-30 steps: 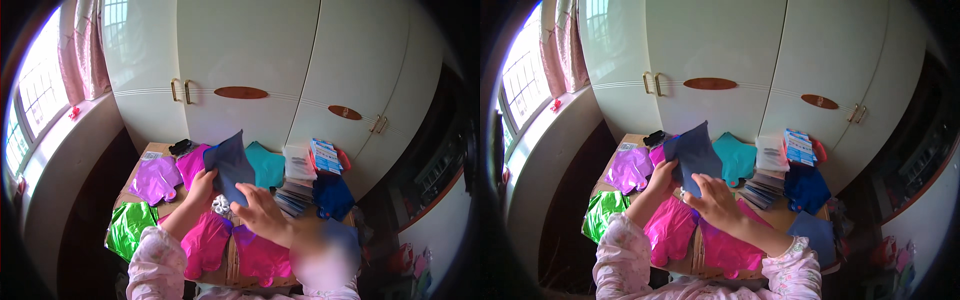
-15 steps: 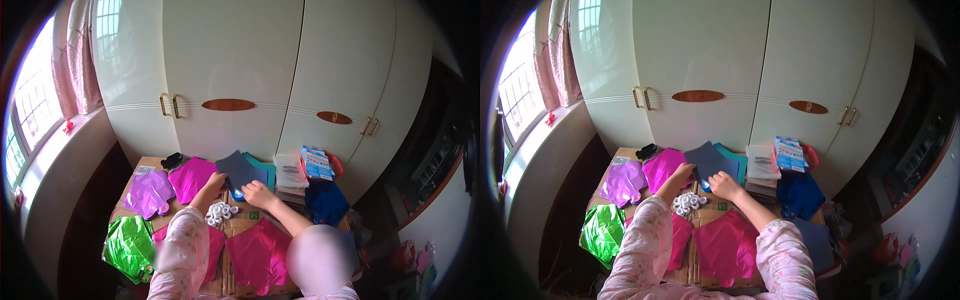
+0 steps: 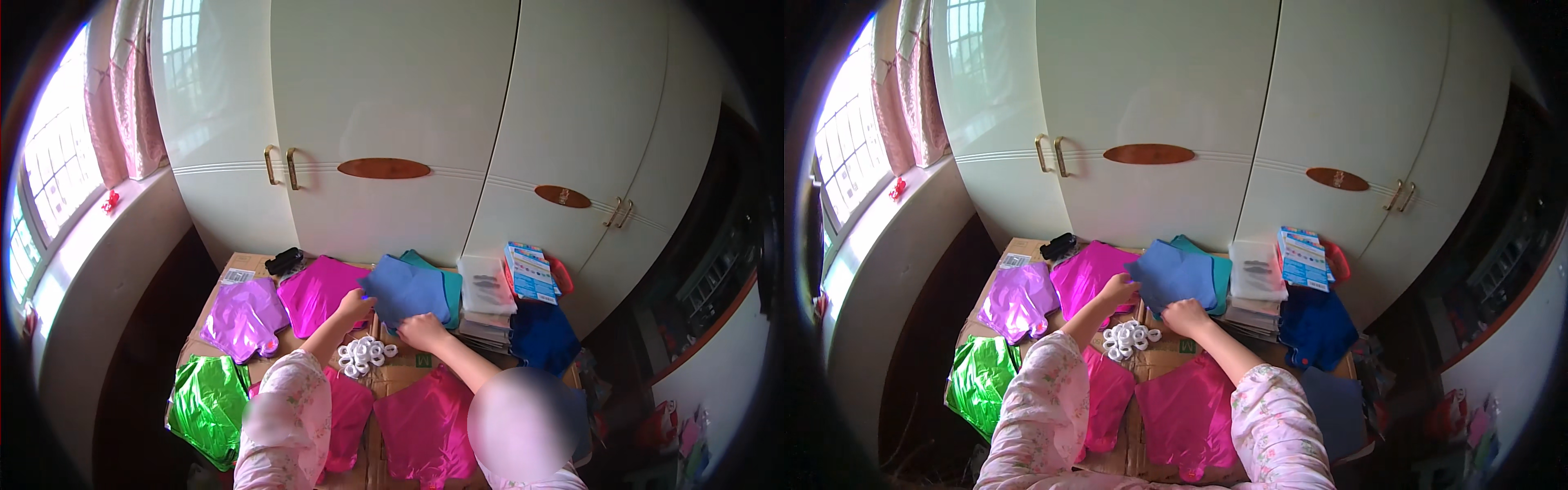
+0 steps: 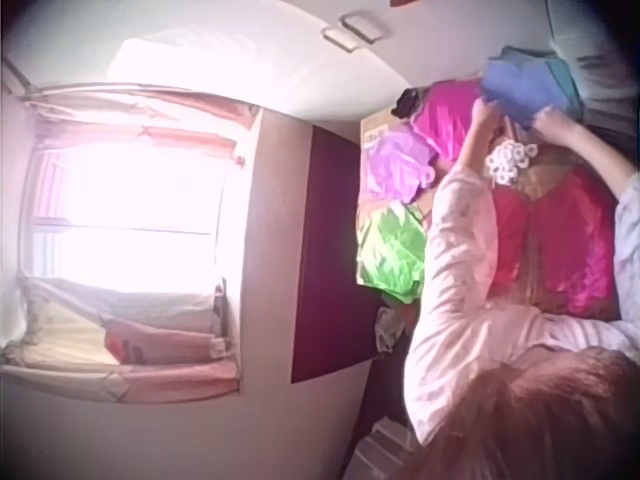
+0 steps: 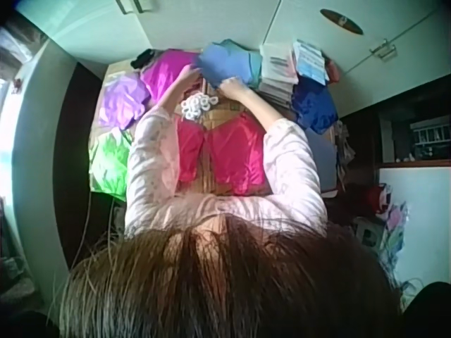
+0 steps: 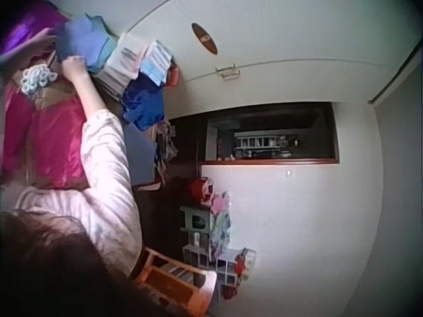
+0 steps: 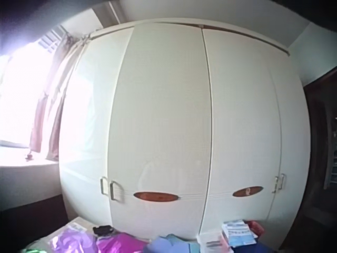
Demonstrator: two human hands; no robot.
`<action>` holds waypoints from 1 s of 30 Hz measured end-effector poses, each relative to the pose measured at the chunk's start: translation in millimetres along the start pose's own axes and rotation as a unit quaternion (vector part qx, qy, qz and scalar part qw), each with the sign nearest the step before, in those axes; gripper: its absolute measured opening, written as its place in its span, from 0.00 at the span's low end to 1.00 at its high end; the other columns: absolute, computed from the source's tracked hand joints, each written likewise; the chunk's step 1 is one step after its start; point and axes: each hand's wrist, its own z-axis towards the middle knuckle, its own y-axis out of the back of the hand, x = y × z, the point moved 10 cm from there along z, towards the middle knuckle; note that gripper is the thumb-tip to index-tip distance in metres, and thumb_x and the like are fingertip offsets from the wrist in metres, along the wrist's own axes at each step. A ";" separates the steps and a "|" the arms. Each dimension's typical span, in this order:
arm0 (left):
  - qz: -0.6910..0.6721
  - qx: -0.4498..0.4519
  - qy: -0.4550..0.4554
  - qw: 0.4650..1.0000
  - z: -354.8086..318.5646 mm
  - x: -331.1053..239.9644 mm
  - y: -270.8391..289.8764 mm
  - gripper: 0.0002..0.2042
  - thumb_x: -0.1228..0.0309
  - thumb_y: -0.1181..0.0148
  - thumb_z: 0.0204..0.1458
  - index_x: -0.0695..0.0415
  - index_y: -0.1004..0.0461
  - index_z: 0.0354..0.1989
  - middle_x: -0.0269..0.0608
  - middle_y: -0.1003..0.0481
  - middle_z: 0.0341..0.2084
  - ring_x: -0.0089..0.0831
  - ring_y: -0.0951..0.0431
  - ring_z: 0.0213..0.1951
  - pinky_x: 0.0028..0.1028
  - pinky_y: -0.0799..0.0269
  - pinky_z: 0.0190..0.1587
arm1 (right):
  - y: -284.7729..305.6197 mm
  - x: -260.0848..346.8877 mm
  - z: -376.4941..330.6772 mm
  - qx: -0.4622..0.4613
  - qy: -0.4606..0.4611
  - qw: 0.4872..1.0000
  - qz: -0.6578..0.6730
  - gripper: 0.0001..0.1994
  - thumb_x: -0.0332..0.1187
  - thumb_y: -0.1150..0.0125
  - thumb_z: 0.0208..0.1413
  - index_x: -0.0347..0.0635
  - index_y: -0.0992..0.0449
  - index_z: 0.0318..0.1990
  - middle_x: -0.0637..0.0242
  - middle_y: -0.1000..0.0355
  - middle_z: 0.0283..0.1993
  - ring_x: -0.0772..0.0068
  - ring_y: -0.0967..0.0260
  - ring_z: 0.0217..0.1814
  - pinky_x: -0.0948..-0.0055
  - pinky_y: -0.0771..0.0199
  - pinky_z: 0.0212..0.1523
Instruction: Fold colorful plastic sheets and place them into transparent packaging envelopes.
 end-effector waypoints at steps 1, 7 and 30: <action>0.041 0.000 -0.021 0.999 -0.3 -1.0 1.1 0.16 0.66 0.40 0.47 0.65 0.26 0.41 0.46 0.23 0.27 0.30 0.21 0.28 0.28 0.23 0.30 | 0.5 -5.4 1.5 0.001 -0.028 0.999 0.021 0.10 0.42 0.41 0.48 0.48 0.20 0.27 0.64 0.24 0.28 0.60 0.24 0.31 0.57 0.25 0.33; 0.100 0.005 -0.057 0.993 -28.1 -18.1 -3.6 0.18 0.63 0.39 0.45 0.65 0.25 0.40 0.48 0.23 0.26 0.33 0.20 0.29 0.31 0.25 0.32 | 11.4 -30.8 -0.3 -0.011 -0.157 0.977 0.145 0.09 0.43 0.39 0.48 0.50 0.19 0.28 0.58 0.24 0.27 0.54 0.25 0.31 0.57 0.25 0.34; 0.509 0.184 -0.261 0.800 -60.3 -34.6 -86.7 0.15 0.59 0.57 0.60 0.49 0.30 0.49 0.40 0.35 0.59 0.39 0.40 0.63 0.46 0.42 0.60 | 22.8 -163.8 -36.0 -0.233 -0.358 0.828 0.364 0.13 0.34 0.33 0.44 0.35 0.23 0.34 0.60 0.24 0.30 0.70 0.28 0.31 0.69 0.30 0.33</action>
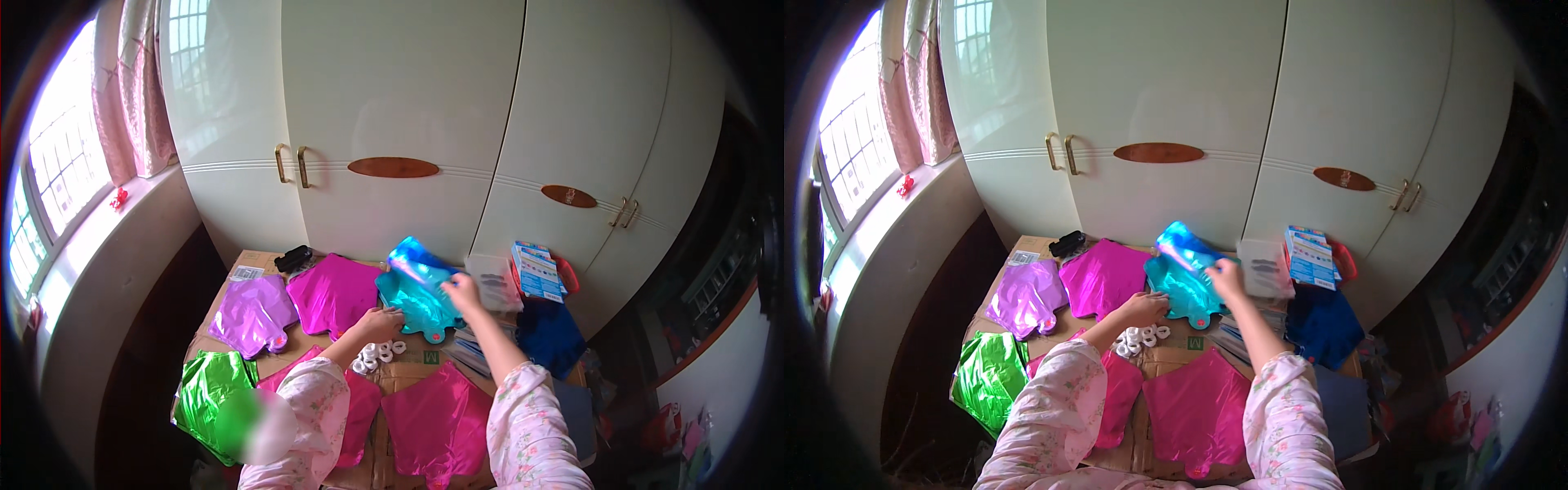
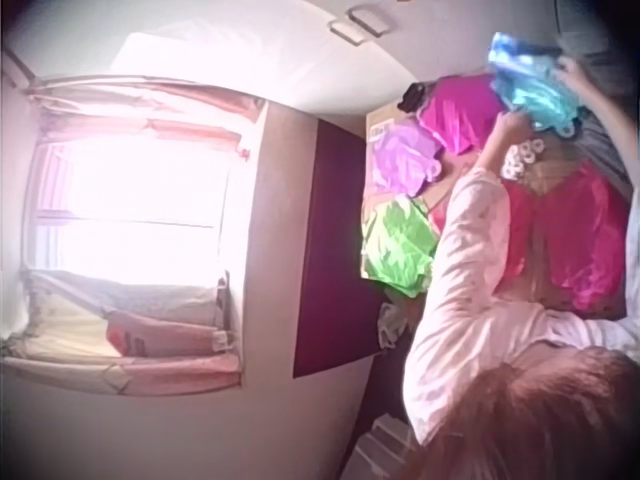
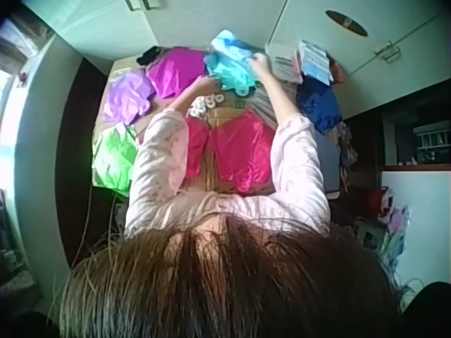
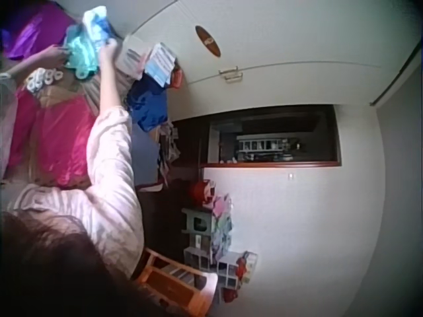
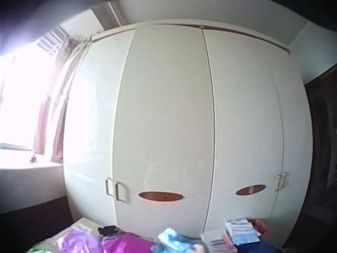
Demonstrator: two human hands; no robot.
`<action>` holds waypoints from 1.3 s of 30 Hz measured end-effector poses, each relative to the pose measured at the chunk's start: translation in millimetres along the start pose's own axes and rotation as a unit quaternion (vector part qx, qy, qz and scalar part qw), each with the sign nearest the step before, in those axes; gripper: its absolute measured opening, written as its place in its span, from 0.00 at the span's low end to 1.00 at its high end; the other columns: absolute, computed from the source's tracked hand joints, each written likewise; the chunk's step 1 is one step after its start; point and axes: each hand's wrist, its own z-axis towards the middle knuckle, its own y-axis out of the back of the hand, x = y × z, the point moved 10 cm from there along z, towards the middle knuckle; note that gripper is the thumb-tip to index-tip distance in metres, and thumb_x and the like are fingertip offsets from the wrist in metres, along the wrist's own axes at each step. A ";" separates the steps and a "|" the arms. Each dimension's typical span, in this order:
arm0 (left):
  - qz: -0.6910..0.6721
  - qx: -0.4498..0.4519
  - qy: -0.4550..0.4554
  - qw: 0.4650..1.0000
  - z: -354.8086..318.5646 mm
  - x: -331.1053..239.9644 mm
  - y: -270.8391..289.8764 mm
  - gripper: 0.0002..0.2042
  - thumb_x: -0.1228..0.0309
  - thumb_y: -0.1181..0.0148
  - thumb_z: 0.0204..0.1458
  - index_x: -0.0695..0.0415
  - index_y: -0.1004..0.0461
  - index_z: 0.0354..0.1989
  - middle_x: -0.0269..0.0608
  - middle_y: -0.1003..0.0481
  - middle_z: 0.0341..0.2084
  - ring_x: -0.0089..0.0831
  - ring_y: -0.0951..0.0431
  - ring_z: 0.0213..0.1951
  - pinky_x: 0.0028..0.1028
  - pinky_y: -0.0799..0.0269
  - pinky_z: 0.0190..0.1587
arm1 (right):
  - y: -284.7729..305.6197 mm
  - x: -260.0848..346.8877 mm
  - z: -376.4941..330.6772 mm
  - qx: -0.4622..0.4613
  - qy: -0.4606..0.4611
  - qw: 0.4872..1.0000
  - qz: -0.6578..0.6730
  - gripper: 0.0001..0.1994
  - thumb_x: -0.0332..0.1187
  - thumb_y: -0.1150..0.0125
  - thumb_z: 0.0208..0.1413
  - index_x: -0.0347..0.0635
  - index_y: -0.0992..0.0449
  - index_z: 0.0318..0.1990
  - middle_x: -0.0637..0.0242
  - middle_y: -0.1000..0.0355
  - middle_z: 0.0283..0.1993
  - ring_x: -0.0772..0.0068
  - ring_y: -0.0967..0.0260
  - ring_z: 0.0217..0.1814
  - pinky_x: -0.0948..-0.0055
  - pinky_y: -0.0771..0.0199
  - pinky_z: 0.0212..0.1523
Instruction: Fold colorful plastic sheets and place them into transparent packaging envelopes.
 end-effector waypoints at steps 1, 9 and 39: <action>0.003 0.023 -0.002 1.000 3.1 -2.9 -0.3 0.15 0.59 0.57 0.60 0.49 0.31 0.50 0.40 0.36 0.59 0.39 0.40 0.63 0.46 0.42 0.59 | 22.5 -11.6 8.2 -0.034 -0.027 0.997 0.059 0.12 0.34 0.33 0.44 0.35 0.24 0.33 0.62 0.26 0.28 0.71 0.31 0.29 0.69 0.32 0.31; 0.020 -0.025 0.017 0.999 -3.4 21.3 -20.3 0.14 0.58 0.55 0.58 0.47 0.29 0.47 0.31 0.33 0.55 0.34 0.35 0.58 0.46 0.39 0.55 | 181.5 125.0 5.6 -0.314 0.139 0.939 -0.017 0.10 0.31 0.38 0.50 0.40 0.28 0.39 0.53 0.27 0.31 0.52 0.27 0.33 0.61 0.30 0.33; -0.199 -0.008 -0.046 0.979 -176.4 -2.1 38.5 0.18 0.58 0.47 0.53 0.54 0.27 0.49 0.49 0.23 0.40 0.44 0.24 0.44 0.37 0.31 0.49 | -263.7 208.3 -140.1 0.231 0.513 0.788 -0.249 0.06 0.33 0.44 0.46 0.44 0.23 0.24 0.63 0.27 0.29 0.62 0.24 0.35 0.64 0.23 0.34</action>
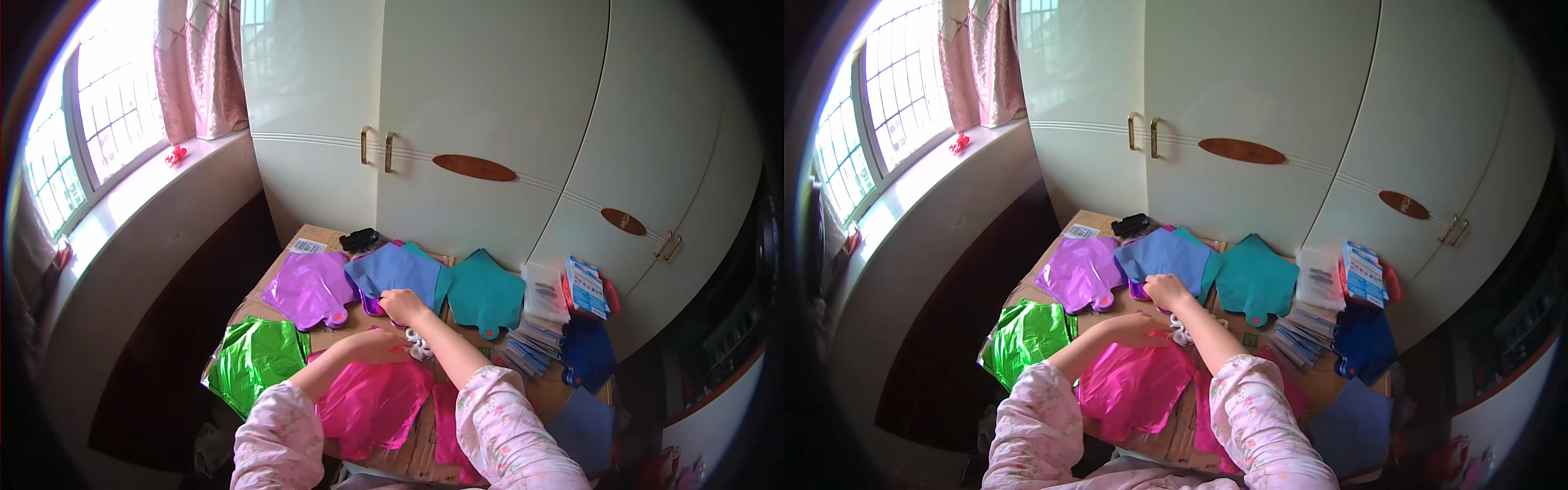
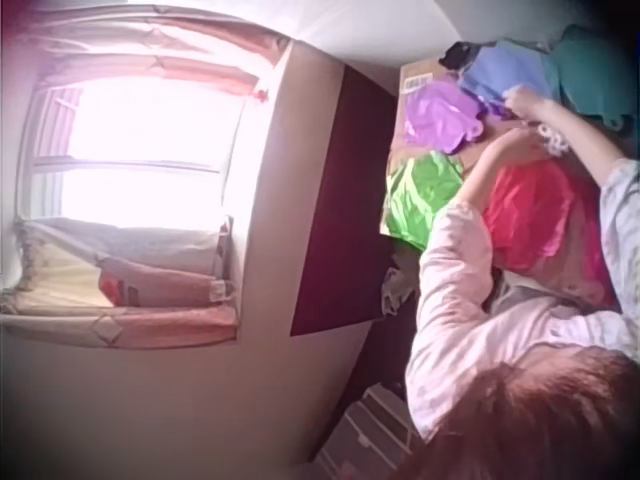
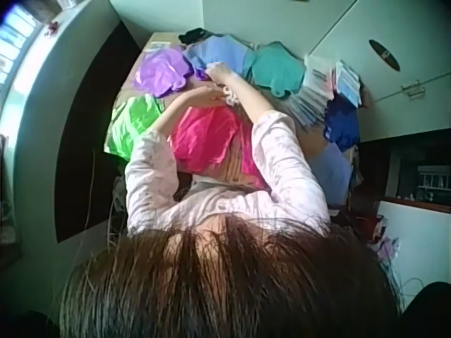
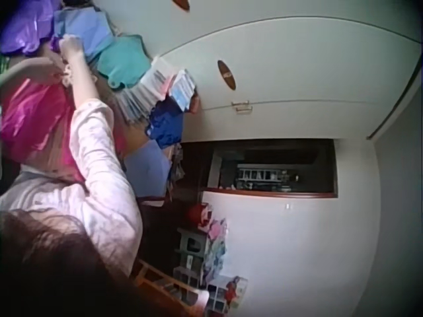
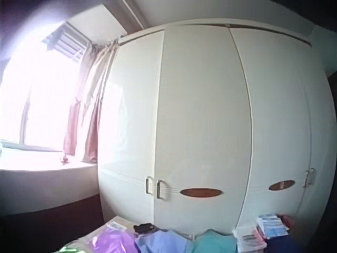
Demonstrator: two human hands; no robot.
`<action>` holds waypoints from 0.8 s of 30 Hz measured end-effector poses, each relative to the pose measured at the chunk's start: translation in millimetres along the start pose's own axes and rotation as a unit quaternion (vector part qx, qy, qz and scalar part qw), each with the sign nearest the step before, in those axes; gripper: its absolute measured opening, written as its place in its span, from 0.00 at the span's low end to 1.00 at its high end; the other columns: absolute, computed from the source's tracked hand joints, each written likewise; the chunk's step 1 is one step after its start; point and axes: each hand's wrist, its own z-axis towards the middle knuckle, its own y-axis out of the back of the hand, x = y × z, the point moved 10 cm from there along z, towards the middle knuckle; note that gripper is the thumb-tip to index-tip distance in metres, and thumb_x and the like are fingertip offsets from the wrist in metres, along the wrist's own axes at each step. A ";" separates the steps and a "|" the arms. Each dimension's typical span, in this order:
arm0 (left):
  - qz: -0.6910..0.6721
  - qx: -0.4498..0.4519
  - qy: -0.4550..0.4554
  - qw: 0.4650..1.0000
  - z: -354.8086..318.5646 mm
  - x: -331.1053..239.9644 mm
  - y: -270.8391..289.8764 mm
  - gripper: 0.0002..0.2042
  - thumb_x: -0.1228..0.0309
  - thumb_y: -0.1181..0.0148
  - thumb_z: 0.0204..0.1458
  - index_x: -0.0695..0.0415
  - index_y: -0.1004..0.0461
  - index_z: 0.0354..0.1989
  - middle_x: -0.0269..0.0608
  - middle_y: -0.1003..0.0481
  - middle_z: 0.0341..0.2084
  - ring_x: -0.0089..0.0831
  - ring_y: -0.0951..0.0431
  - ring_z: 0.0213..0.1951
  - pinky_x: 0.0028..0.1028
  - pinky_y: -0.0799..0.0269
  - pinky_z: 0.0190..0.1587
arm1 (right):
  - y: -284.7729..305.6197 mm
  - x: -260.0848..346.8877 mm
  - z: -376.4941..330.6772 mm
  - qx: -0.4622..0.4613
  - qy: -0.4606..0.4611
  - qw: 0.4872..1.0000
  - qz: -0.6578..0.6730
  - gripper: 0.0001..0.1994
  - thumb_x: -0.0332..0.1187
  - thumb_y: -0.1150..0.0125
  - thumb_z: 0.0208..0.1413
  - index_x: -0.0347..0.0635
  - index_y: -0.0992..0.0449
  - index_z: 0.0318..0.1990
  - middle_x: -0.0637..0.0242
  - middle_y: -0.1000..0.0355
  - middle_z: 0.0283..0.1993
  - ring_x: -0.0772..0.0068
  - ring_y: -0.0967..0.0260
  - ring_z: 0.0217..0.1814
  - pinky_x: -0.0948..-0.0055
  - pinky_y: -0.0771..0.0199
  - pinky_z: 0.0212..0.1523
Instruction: Fold colorful plastic sheets and place them into transparent packaging envelopes.
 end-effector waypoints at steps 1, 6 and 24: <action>0.005 -0.011 0.014 1.000 -17.6 9.0 6.6 0.18 0.58 0.47 0.53 0.54 0.27 0.48 0.49 0.23 0.39 0.45 0.24 0.43 0.38 0.30 0.48 | 3.2 8.9 6.2 0.010 -0.005 1.000 0.016 0.06 0.33 0.43 0.47 0.44 0.23 0.24 0.62 0.27 0.30 0.61 0.24 0.35 0.64 0.23 0.34; 0.131 -0.126 0.168 0.969 -58.4 58.8 53.4 0.15 0.61 0.46 0.51 0.56 0.24 0.42 0.50 0.23 0.37 0.48 0.24 0.41 0.40 0.29 0.45 | -5.2 13.8 7.5 0.022 -0.023 0.999 0.024 0.11 0.40 0.44 0.48 0.42 0.23 0.23 0.63 0.27 0.30 0.60 0.25 0.34 0.61 0.24 0.37; 0.240 -0.291 0.149 0.914 -36.1 95.0 75.6 0.16 0.68 0.47 0.44 0.52 0.25 0.43 0.39 0.25 0.40 0.37 0.28 0.47 0.38 0.32 0.44 | -27.9 -65.1 -28.0 -0.032 -0.398 0.835 0.378 0.10 0.38 0.28 0.39 0.44 0.17 0.29 0.66 0.23 0.24 0.75 0.27 0.25 0.73 0.29 0.31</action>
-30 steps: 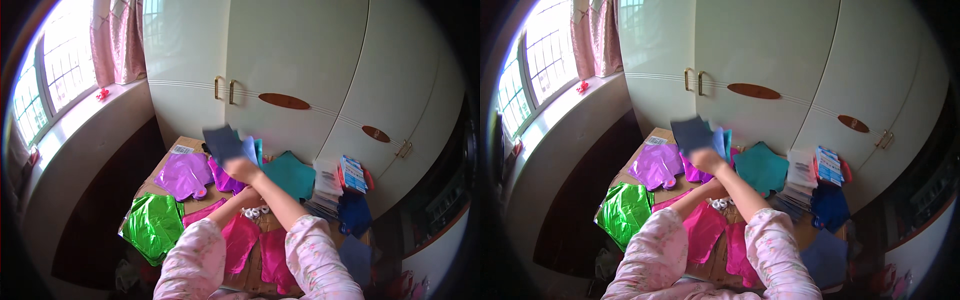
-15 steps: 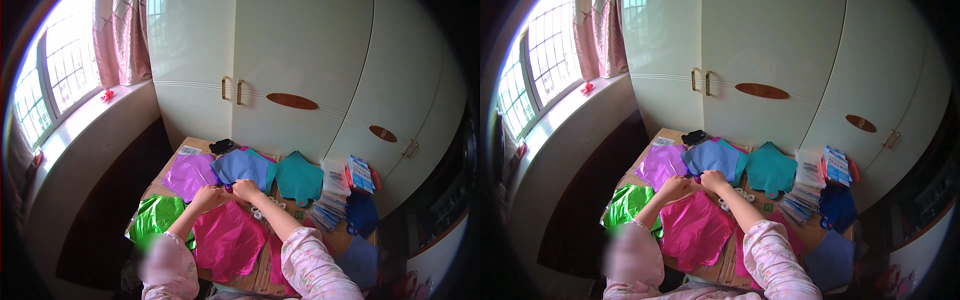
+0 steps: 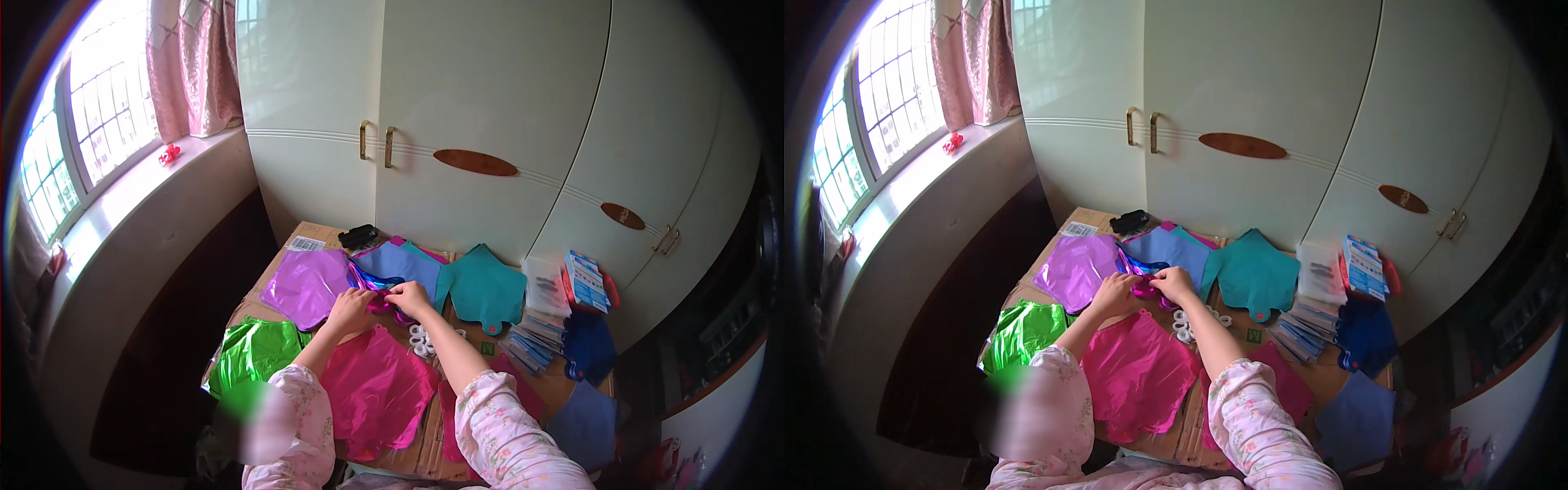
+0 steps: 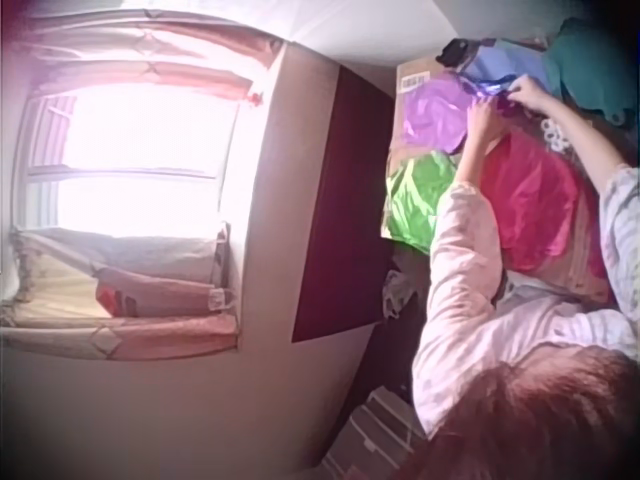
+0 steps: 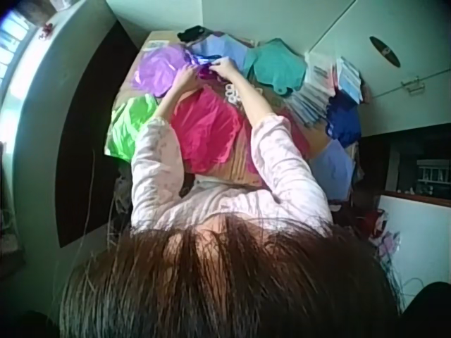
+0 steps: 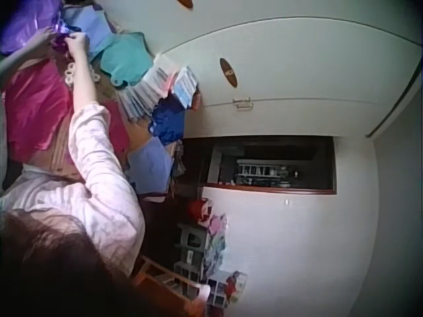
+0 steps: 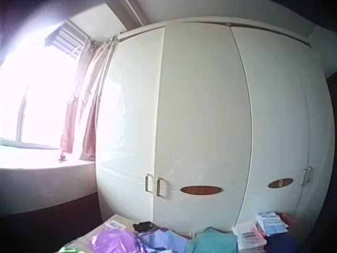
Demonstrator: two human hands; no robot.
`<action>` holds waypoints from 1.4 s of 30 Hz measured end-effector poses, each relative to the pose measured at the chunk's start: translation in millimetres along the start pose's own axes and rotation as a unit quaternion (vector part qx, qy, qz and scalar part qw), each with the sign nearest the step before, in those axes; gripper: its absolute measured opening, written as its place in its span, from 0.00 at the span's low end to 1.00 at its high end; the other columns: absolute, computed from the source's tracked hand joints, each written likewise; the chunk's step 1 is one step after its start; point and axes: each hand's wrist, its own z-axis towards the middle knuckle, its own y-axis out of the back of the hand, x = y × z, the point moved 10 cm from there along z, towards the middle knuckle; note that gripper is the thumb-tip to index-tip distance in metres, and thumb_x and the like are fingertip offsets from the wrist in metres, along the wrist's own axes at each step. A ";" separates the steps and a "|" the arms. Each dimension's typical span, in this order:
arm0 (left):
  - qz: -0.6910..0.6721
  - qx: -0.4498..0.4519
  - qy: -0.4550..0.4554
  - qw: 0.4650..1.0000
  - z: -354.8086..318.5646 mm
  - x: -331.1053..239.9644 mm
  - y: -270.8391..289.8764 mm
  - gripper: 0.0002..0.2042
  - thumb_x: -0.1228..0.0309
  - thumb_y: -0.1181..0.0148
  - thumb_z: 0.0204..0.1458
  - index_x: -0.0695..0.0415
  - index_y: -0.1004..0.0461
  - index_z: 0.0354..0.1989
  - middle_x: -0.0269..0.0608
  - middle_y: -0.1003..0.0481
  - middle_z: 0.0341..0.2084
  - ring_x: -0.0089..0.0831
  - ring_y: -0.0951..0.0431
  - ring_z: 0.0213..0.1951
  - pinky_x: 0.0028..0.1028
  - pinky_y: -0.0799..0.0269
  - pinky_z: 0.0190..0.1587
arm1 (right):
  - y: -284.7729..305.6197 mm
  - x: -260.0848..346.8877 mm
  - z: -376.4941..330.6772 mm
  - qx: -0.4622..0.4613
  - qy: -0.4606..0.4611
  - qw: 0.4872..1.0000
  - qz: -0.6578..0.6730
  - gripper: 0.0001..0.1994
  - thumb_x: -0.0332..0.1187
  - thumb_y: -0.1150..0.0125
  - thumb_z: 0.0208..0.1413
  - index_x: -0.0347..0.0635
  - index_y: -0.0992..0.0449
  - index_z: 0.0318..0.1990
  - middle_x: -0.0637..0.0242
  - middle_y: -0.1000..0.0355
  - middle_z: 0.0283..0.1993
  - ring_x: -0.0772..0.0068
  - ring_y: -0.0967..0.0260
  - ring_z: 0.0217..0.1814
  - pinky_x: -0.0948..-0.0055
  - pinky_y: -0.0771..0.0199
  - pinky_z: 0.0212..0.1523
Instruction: Fold colorful plastic sheets and place them into transparent packaging envelopes.
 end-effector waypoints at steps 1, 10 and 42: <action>0.014 0.013 0.009 1.000 2.4 -4.1 2.1 0.15 0.67 0.47 0.44 0.51 0.24 0.42 0.38 0.25 0.41 0.36 0.29 0.48 0.38 0.33 0.45 | 0.6 -1.2 -0.1 0.002 -0.003 1.000 0.002 0.10 0.38 0.28 0.39 0.44 0.17 0.29 0.66 0.23 0.24 0.75 0.27 0.25 0.73 0.29 0.31; 0.055 0.096 -0.012 0.994 17.3 -0.6 -19.4 0.15 0.58 0.54 0.54 0.50 0.21 0.34 0.33 0.25 0.44 0.29 0.31 0.53 0.46 0.40 0.52 | -0.4 -24.0 18.3 0.000 0.001 0.988 0.154 0.10 0.34 0.30 0.45 0.36 0.19 0.31 0.71 0.24 0.27 0.83 0.32 0.28 0.78 0.32 0.31; 0.070 0.096 0.218 0.969 -80.0 109.8 66.8 0.25 0.51 0.46 0.50 0.58 0.30 0.50 0.45 0.28 0.50 0.38 0.32 0.57 0.51 0.44 0.58 | -45.7 247.2 -74.3 -0.013 0.651 0.692 -0.313 0.02 0.27 0.44 0.37 0.41 0.27 0.18 0.65 0.26 0.35 0.67 0.27 0.34 0.70 0.25 0.35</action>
